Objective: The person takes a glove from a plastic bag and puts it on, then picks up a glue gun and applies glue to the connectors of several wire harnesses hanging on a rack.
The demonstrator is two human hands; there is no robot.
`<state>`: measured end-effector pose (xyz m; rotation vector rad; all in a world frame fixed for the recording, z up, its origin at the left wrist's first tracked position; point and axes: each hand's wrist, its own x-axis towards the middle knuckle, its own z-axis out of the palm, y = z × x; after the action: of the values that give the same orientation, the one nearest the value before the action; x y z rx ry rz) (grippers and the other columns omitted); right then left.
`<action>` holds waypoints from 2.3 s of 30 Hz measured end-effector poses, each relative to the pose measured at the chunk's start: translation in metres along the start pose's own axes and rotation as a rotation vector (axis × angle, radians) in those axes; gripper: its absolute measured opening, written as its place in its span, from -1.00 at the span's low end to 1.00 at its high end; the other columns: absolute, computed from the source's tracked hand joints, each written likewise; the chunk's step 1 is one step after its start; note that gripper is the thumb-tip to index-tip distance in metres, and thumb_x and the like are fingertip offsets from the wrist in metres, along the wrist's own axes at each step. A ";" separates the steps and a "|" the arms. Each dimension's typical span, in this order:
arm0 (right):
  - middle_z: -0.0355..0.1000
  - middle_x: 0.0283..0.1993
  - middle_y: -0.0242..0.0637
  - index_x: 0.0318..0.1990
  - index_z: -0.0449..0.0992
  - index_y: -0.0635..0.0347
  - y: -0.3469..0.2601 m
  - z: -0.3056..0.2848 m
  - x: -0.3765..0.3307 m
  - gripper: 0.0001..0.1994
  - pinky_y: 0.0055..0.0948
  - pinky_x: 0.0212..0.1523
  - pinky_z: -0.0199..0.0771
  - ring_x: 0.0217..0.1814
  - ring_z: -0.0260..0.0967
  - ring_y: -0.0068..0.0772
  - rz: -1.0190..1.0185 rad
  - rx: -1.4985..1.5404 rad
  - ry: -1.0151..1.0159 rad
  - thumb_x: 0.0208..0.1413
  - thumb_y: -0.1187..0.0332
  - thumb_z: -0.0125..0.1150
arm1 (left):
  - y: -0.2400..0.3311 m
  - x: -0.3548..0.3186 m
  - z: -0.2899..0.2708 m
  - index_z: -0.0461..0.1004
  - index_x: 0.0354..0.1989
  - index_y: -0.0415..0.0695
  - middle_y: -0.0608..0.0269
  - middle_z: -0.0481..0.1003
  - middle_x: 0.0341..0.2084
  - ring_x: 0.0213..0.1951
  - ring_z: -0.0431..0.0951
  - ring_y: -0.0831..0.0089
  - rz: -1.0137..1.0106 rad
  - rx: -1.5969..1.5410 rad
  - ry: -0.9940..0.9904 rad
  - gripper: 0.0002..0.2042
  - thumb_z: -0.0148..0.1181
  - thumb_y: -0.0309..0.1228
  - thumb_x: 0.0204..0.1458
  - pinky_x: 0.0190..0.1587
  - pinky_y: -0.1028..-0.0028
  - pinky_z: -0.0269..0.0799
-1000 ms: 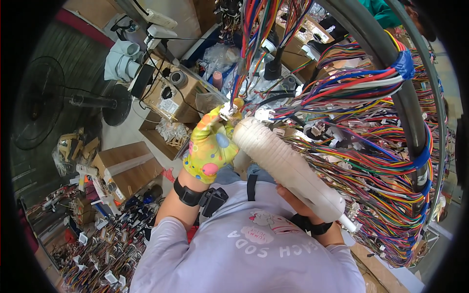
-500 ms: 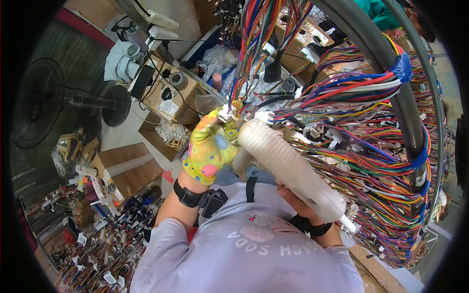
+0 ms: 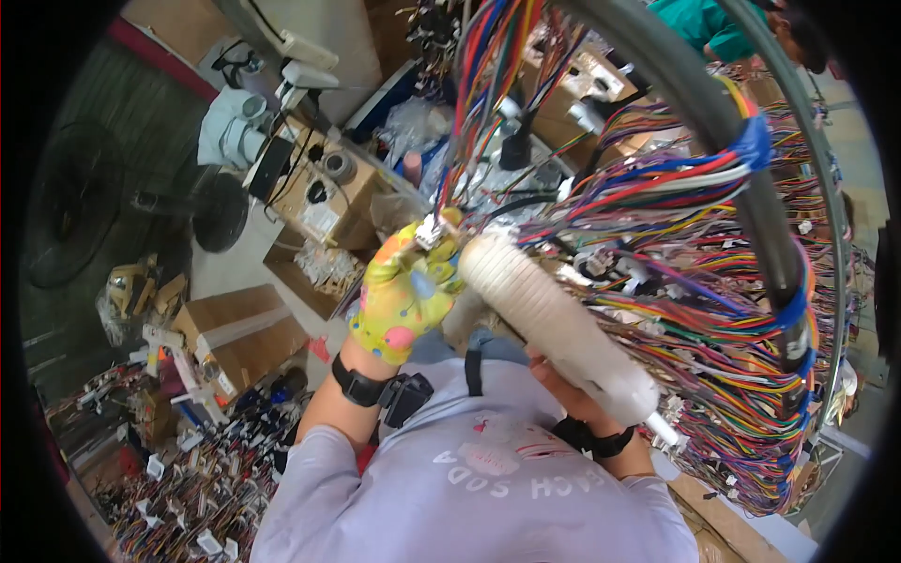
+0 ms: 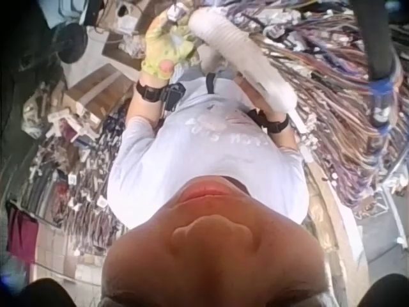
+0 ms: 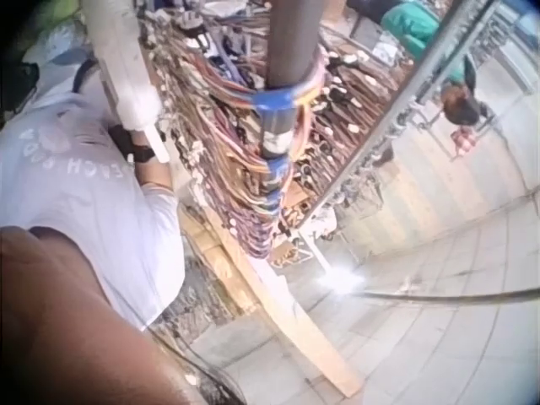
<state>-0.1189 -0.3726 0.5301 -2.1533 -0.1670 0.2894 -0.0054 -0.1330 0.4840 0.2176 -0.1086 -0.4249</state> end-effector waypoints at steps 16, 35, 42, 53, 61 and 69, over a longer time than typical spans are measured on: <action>0.45 -0.05 -0.22 0.04 0.40 0.24 -0.012 -0.002 0.008 -0.67 -0.37 0.05 0.34 0.00 0.39 -0.37 -0.051 0.360 -0.029 0.12 0.40 0.12 | -0.002 0.003 0.000 0.47 -0.08 -0.07 0.32 0.54 -0.29 -0.34 0.50 0.46 -0.104 -0.021 0.285 -0.67 0.04 -0.19 0.05 -0.36 0.48 0.38; 0.38 0.08 -0.28 0.17 0.28 0.08 -0.017 -0.004 -0.014 -0.52 -0.41 0.12 0.28 0.12 0.32 -0.37 0.012 0.434 -0.135 0.04 0.50 0.14 | 0.013 0.009 -0.002 0.32 0.06 -0.22 0.25 0.45 -0.20 -0.20 0.47 0.43 -0.035 0.134 0.322 -0.66 0.04 -0.44 0.09 -0.12 0.51 0.40; 0.45 -0.01 -0.20 0.22 0.18 0.27 -0.022 0.006 -0.002 -0.42 -0.43 0.04 0.33 0.02 0.41 -0.35 0.073 0.524 0.028 0.01 0.41 0.20 | 0.014 0.008 -0.001 0.31 0.06 -0.19 0.23 0.47 -0.21 -0.21 0.50 0.50 0.083 0.197 0.272 -0.64 0.13 -0.51 0.06 -0.22 0.59 0.40; 0.28 0.15 -0.09 0.27 0.09 0.13 -0.008 0.006 -0.006 -0.33 -0.18 0.07 0.38 0.19 0.24 -0.16 0.005 0.122 -0.126 -0.03 0.56 0.21 | 0.011 0.002 -0.004 0.31 -0.04 -0.17 0.13 0.40 -0.05 -0.07 0.46 0.44 0.213 0.291 0.246 -0.68 0.16 -0.60 0.02 -0.02 0.48 0.40; 0.31 0.10 -0.03 0.24 0.11 0.21 -0.022 0.010 -0.003 -0.38 -0.24 0.04 0.39 0.10 0.32 -0.17 0.019 0.075 -0.035 -0.02 0.54 0.17 | 0.002 0.002 -0.003 0.33 -0.13 -0.16 0.12 0.40 -0.05 -0.12 0.43 0.52 0.561 0.850 0.259 -0.69 0.16 -0.69 -0.07 -0.07 0.55 0.33; 0.33 0.07 -0.02 0.15 0.24 0.26 -0.015 0.012 -0.009 -0.47 -0.30 -0.04 0.42 0.01 0.35 -0.24 0.017 0.054 -0.034 -0.06 0.63 0.13 | -0.004 -0.001 -0.002 0.34 -0.17 -0.14 0.14 0.39 -0.07 -0.13 0.40 0.53 0.662 0.953 0.286 -0.68 0.11 -0.72 -0.12 -0.12 0.57 0.32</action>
<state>-0.1313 -0.3562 0.5374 -2.0976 -0.1579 0.3367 -0.0073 -0.1356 0.4814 1.1383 -0.0889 0.3548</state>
